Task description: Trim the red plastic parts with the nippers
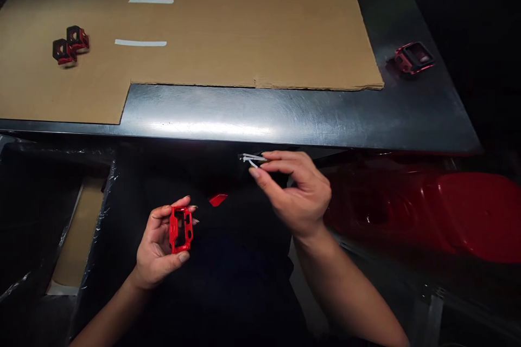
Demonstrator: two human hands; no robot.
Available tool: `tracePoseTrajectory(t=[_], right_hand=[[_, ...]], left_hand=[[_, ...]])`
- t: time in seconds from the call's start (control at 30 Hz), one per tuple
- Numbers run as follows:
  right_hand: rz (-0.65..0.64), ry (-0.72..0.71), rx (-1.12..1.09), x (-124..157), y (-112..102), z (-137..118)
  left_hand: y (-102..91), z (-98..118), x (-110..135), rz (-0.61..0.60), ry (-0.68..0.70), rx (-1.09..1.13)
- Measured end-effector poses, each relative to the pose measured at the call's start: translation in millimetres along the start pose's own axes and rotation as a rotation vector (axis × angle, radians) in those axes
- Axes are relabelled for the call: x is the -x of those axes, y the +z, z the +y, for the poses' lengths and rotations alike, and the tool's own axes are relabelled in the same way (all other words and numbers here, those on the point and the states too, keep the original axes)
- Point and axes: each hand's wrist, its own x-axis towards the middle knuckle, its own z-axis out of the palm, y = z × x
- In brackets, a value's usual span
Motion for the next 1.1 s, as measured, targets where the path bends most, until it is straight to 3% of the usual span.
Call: tracePoseTrajectory(t=[0.13,0.23,0.4,0.47,0.57,0.6,0.63,0.7,0.73,0.8,0.87,1.1], right_hand=[[0.124,-0.059,0.121,-45.6,3.9,19.0],[0.164,-0.108,0.221,-78.3,9.6,47.9],[0.079,0.070,0.426,-111.8,20.0,94.3],[0.139,0.016,0.423,-107.4,19.3,89.5],[0.262,-0.186,0.285,-71.8,14.4,50.2],[0.180,-0.191,0.172,-53.1,13.1,32.0],[0.015,-0.141,0.045,-32.6,12.4,13.4],[-0.508,0.011,-0.180,8.6,13.5,-19.6],[-0.686,0.104,-0.269,26.4,15.3,-32.0],[-0.802,0.274,-0.375,52.5,20.4,-46.9],[-0.806,0.409,-0.397,64.7,25.1,-50.7],[-0.839,0.617,-0.392,63.3,23.3,-47.6]], left_hand=[[0.2,-0.2,2.7,0.009,0.024,-0.032],[-1.3,0.4,4.9,0.015,0.050,-0.060],[-2.6,-1.0,6.9,0.016,0.094,-0.150],[-1.4,-3.3,6.2,0.011,0.136,-0.212],[1.4,-7.0,3.7,0.002,0.282,-0.361],[2.4,-7.9,2.6,-0.003,0.347,-0.420],[3.2,-8.4,1.5,-0.008,0.408,-0.478],[4.4,-8.6,-0.3,-0.015,0.500,-0.579],[4.7,-8.4,-1.0,-0.018,0.533,-0.615],[5.1,-8.1,-1.9,-0.032,0.571,-0.655],[5.3,-8.4,-2.2,-0.056,0.588,-0.668],[7.6,-11.2,-0.1,-0.131,0.594,-0.707]])
